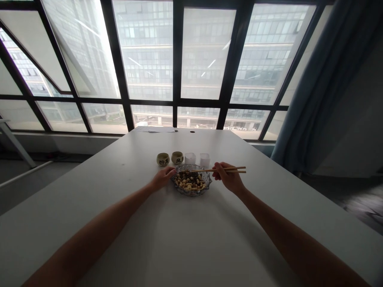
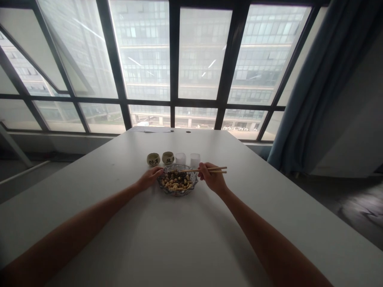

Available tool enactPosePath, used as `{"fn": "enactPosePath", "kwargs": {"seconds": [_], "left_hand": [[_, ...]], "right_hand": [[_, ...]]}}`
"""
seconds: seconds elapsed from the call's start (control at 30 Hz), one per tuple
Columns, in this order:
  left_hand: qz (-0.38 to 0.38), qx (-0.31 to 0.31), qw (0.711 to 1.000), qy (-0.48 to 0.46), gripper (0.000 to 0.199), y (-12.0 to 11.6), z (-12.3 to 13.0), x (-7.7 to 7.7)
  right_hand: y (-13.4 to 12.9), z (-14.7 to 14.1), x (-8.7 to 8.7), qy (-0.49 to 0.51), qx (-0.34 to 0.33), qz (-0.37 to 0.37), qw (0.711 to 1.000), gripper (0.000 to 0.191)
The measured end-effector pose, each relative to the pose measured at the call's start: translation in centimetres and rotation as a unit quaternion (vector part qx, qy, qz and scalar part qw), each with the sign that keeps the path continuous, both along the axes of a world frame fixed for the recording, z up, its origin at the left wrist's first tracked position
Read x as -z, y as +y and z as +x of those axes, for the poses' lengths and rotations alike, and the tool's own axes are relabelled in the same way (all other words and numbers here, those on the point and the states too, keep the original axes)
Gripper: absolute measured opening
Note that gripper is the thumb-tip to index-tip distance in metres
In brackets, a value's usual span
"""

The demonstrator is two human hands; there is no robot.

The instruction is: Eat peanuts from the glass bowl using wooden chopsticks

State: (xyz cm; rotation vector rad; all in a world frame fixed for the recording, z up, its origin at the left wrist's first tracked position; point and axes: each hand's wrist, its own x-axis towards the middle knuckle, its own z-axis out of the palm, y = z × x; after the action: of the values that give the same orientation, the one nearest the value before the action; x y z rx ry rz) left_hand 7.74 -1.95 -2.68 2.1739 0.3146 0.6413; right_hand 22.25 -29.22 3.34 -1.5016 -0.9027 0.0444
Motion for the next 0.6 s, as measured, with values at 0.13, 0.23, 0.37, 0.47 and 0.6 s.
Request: {"fn": "enactPosePath", "kwargs": {"seconds": [0.13,0.23,0.37,0.47,0.6], "left_hand": [[-0.046,-0.027,0.999,-0.001,0.060,-0.8,-0.2,0.1],[-0.107,0.002,0.994,-0.001,0.072,-1.8,-1.0,0.5],[-0.116,0.014,0.993,-0.003,0.077,-2.9,-2.5,1.2],[-0.075,0.005,0.997,-0.006,0.068,-3.5,-3.4,1.2],[-0.031,-0.011,0.999,-0.012,0.062,-4.1,-4.0,0.4]], "right_hand": [[-0.9,-1.8,-0.6,-0.012,-0.006,-0.021,1.000,0.059],[-1.1,-3.1,-1.1,-0.021,-0.012,-0.015,1.000,0.060],[-2.0,-4.4,-1.2,-0.004,-0.026,-0.001,1.000,0.059],[-3.1,-5.0,-1.3,0.002,-0.044,-0.001,0.999,0.056],[-4.0,-5.1,-1.9,0.008,-0.043,0.005,0.999,0.057]]}}
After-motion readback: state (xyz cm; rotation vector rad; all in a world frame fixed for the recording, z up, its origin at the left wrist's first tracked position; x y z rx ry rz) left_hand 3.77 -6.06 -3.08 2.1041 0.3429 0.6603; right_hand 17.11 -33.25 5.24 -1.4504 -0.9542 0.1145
